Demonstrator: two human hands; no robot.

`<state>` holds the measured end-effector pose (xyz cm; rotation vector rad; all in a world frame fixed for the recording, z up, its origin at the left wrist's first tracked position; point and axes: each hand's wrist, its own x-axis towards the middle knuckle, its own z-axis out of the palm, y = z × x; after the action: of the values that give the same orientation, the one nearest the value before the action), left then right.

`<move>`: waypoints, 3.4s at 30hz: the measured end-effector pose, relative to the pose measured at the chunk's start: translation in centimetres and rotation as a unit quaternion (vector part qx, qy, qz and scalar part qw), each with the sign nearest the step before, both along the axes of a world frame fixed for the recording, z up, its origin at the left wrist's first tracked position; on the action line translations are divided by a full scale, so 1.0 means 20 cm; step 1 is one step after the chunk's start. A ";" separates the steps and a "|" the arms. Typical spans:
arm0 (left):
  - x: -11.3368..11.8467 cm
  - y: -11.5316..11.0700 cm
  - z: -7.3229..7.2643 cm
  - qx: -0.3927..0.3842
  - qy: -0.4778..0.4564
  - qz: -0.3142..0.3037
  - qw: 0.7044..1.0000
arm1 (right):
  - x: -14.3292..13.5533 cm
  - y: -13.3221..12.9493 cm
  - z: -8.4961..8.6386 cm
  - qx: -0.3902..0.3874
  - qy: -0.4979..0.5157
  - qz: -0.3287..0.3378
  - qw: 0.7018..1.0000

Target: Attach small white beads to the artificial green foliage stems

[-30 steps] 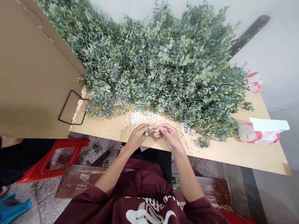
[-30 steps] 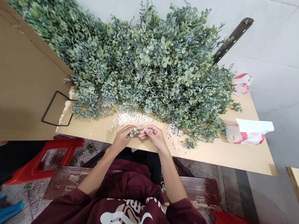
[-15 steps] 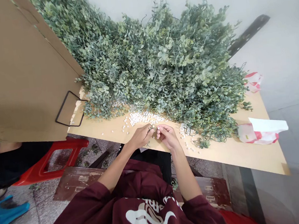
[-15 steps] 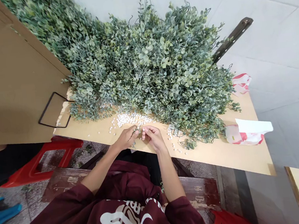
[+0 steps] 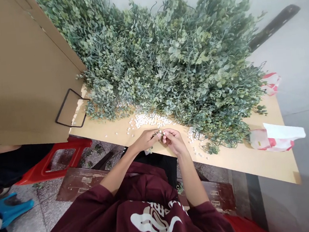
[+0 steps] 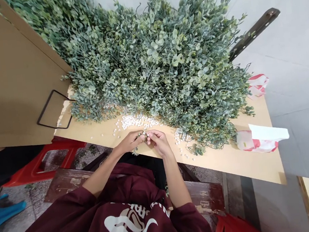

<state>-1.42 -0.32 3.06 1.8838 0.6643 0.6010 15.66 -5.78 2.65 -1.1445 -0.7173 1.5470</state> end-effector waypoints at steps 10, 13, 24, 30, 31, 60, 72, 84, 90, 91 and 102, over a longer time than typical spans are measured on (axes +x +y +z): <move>0.00 0.01 -0.01 -0.010 -0.003 -0.010 1.000 | 0.01 0.00 -0.01 -0.002 0.024 0.006 1.000; 0.00 0.01 0.00 -0.016 -0.003 -0.011 1.000 | 0.00 0.00 -0.01 0.003 0.038 0.011 0.999; 0.01 0.00 0.01 -0.035 -0.016 -0.002 0.999 | -0.01 0.00 -0.01 0.014 0.034 0.007 0.999; 0.01 0.00 0.02 -0.032 -0.014 0.010 0.999 | -0.04 -0.01 -0.01 0.029 0.020 -0.017 0.999; 0.01 0.00 0.02 -0.033 -0.014 0.010 0.999 | -0.05 -0.01 -0.01 0.033 0.021 -0.027 0.999; 0.01 0.00 0.01 -0.045 -0.014 0.025 0.999 | -0.11 0.01 -0.04 0.079 -0.070 -0.032 0.994; 0.01 -0.01 0.00 -0.075 -0.028 0.030 0.996 | -0.09 0.02 -0.03 0.068 -0.046 0.000 0.997; 0.01 -0.01 -0.02 -0.057 -0.038 0.066 0.996 | -0.10 0.00 -0.04 0.097 -0.077 -0.069 0.990; 0.00 -0.01 0.01 -0.058 -0.033 0.039 0.997 | -0.10 0.00 -0.05 0.106 -0.122 -0.092 0.983; 0.00 -0.01 0.01 -0.058 -0.038 0.035 0.997 | -0.10 0.00 -0.06 0.110 -0.121 -0.095 0.982; 0.00 0.00 0.00 -0.057 -0.025 0.046 0.997 | -0.11 -0.01 -0.05 0.127 -0.157 -0.095 0.975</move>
<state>-1.35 -0.30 3.14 1.7339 0.7407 0.6525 13.40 -5.91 1.66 -1.2354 -0.9569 1.0902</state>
